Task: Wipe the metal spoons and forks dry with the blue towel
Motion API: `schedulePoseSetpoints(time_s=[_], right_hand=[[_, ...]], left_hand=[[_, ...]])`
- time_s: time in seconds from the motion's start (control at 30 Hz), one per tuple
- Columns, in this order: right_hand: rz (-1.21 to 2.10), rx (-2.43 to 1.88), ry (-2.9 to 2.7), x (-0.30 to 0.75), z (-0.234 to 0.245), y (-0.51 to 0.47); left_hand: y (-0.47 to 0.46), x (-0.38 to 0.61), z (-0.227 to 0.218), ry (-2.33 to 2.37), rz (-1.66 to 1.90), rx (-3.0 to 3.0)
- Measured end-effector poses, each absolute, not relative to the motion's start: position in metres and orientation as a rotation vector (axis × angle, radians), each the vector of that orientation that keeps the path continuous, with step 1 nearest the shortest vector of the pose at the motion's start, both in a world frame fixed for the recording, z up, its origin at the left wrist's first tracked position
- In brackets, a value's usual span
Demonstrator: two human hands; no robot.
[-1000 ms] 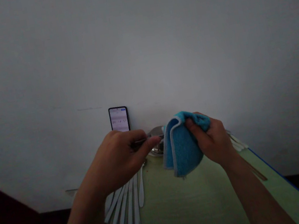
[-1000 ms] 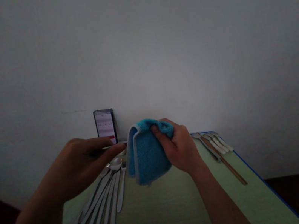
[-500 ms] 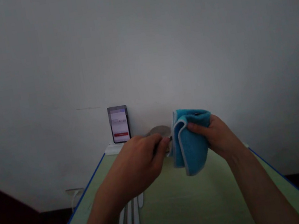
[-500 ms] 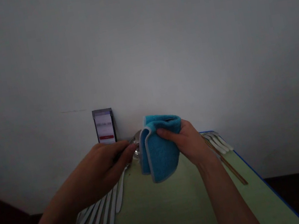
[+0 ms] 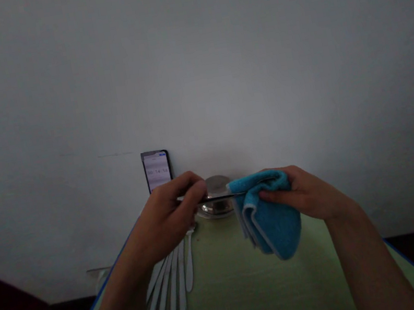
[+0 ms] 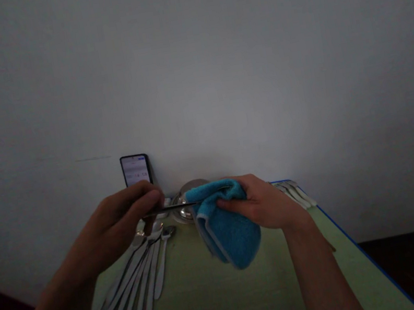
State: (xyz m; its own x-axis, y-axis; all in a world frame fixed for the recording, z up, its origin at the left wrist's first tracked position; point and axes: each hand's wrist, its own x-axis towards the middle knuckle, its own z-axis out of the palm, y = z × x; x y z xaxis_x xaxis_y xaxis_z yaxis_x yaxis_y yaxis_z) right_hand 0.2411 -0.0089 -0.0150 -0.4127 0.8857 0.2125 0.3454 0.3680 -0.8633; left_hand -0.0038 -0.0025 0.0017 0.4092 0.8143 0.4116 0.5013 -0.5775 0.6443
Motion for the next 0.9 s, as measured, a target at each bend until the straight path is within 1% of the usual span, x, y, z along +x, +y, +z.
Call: schedulePoseSetpoints(time_s=[0.13,0.23,0.33,0.5,0.67,0.83,0.9], right_hand=[[0.870,-1.105,-2.000,0.237,-0.012,-0.015],[0.755,-1.157,-2.145,0.231,-0.007,-0.020],[0.663,-1.196,-2.300,0.224,-0.002,-0.024],[0.603,-1.194,-2.466,0.213,0.001,-0.025],[0.551,-1.179,-2.529,0.207,0.001,-0.026],[0.495,-1.167,-2.528,0.205,0.001,-0.028],[0.479,-1.162,-2.532,0.202,0.000,-0.027]], left_hand=[[0.004,-0.001,-0.005,0.873,1.278,1.953],[0.006,0.002,-0.005,0.608,1.341,1.763],[0.003,0.005,-0.001,0.502,1.333,1.672],[0.002,0.008,-0.002,0.482,1.325,1.713],[0.001,0.008,-0.007,0.562,1.352,1.866],[-0.005,0.013,-0.006,0.717,1.209,1.988],[-0.004,0.018,-0.010,0.738,1.213,2.021]])
